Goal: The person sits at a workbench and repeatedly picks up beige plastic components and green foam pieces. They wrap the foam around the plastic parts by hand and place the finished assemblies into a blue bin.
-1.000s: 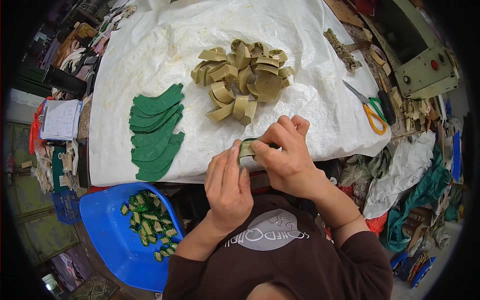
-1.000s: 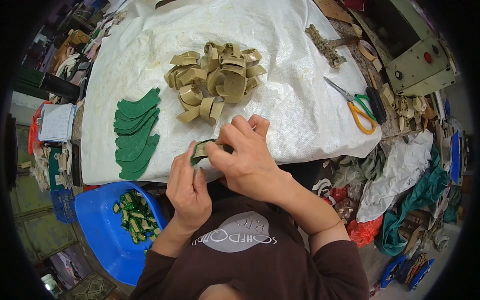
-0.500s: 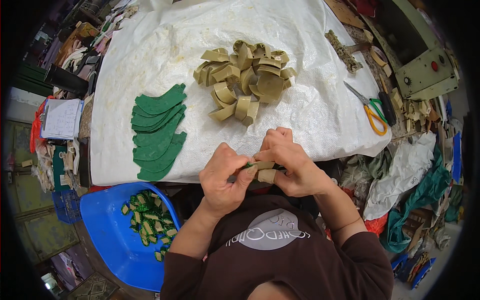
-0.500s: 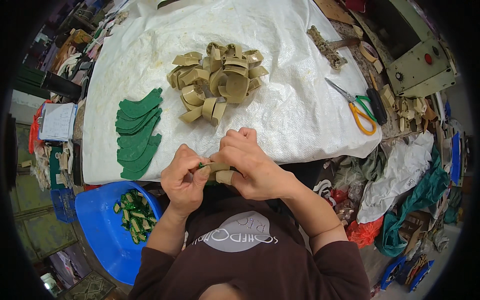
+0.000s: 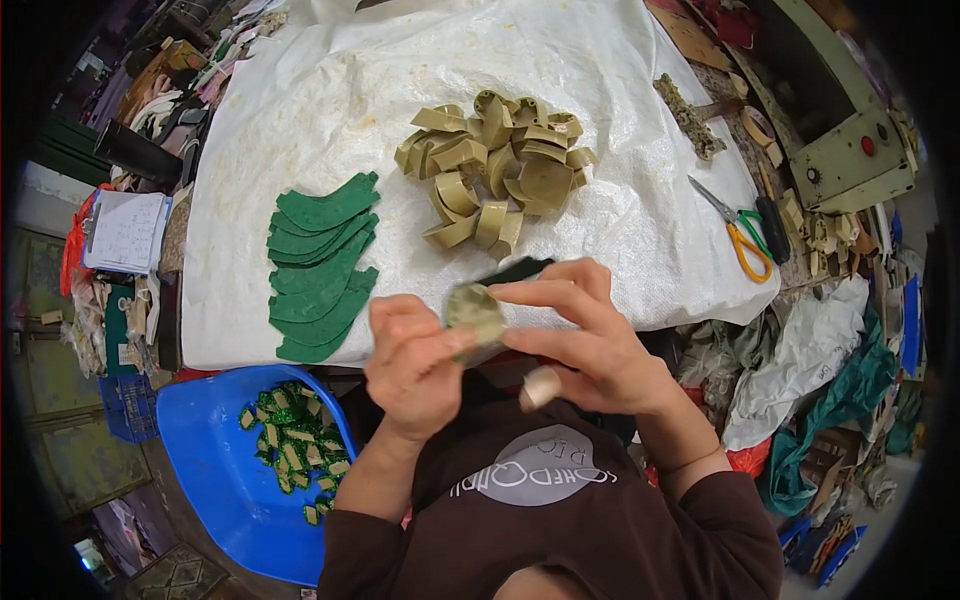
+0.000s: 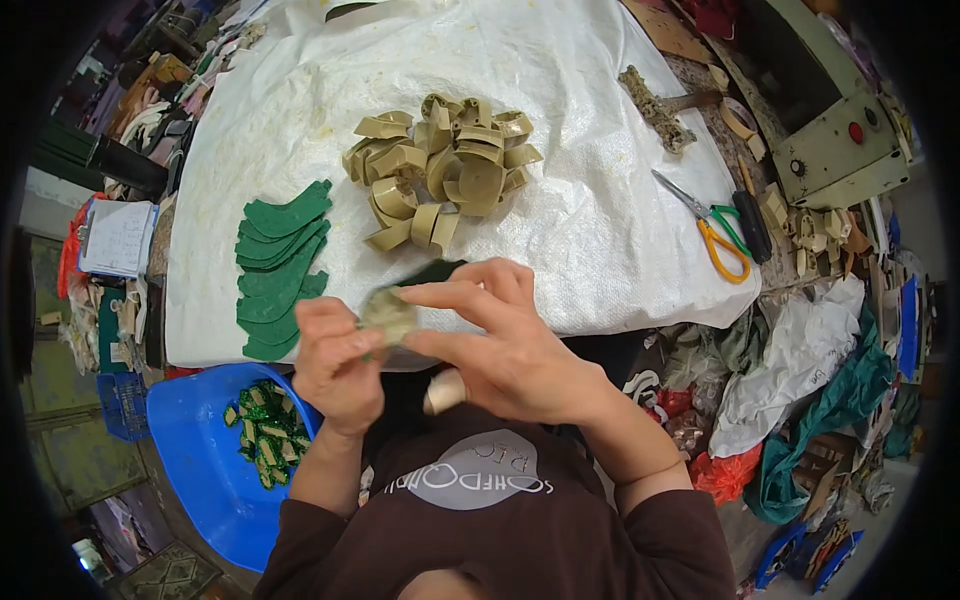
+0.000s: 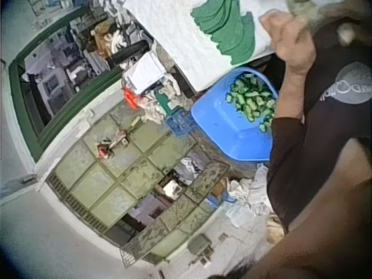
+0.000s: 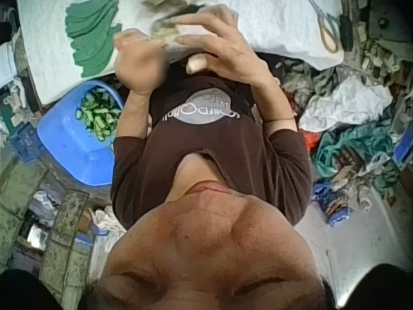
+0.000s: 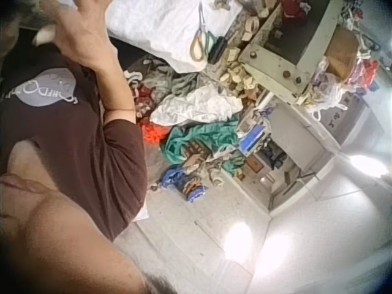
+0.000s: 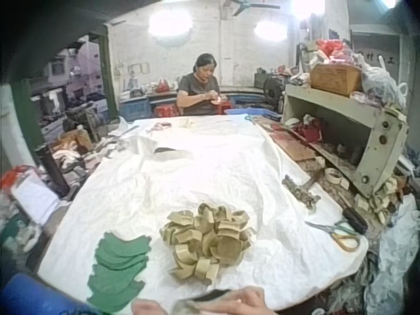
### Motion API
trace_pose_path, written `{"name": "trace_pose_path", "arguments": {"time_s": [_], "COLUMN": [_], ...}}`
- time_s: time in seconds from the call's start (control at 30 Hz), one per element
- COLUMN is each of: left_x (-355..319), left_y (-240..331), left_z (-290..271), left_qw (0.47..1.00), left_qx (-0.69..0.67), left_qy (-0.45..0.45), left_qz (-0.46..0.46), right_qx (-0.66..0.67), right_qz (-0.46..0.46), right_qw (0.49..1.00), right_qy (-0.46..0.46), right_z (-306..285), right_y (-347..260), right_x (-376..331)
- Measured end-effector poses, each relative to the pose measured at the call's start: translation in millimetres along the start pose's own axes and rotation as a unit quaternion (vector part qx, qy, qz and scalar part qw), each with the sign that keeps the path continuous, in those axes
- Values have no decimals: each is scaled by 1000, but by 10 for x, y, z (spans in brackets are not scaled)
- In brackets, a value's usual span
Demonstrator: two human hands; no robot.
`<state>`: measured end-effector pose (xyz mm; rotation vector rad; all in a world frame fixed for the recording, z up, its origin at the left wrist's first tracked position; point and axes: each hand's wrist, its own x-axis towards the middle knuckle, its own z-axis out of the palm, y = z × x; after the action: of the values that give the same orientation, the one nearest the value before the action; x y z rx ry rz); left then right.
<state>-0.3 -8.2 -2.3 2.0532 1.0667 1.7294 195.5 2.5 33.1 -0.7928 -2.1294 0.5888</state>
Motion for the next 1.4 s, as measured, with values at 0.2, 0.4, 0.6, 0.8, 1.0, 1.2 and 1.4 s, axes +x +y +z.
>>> {"name": "trace_pose_path", "arguments": {"time_s": [0.2,0.4,0.6,0.8,1.0,1.2,1.4], "left_x": [65,-5,-16,74,77,-30,-31], "left_y": [90,145,156,281,227,145,128], "left_z": [35,74,135,180,160,126,102], "left_qw": [991,987,992,975,970,984,977], "left_qx": [-123,-147,34,123,134,-113,-100], "left_qy": [45,-67,-105,-166,-192,-139,-190], "left_qz": [-27,-22,65,79,59,-21,8], "right_qx": [340,551,588,464,208,447,382], "right_qz": [234,287,342,322,261,286,273], "right_qw": [901,747,704,808,941,847,878], "right_qy": [134,239,207,170,57,-34,-91], "right_z": [280,396,321,363,255,76,3], "right_y": [86,-85,-132,-144,-87,268,301], "right_x": [-332,-237,-355,-396,-308,-224,-115]}}
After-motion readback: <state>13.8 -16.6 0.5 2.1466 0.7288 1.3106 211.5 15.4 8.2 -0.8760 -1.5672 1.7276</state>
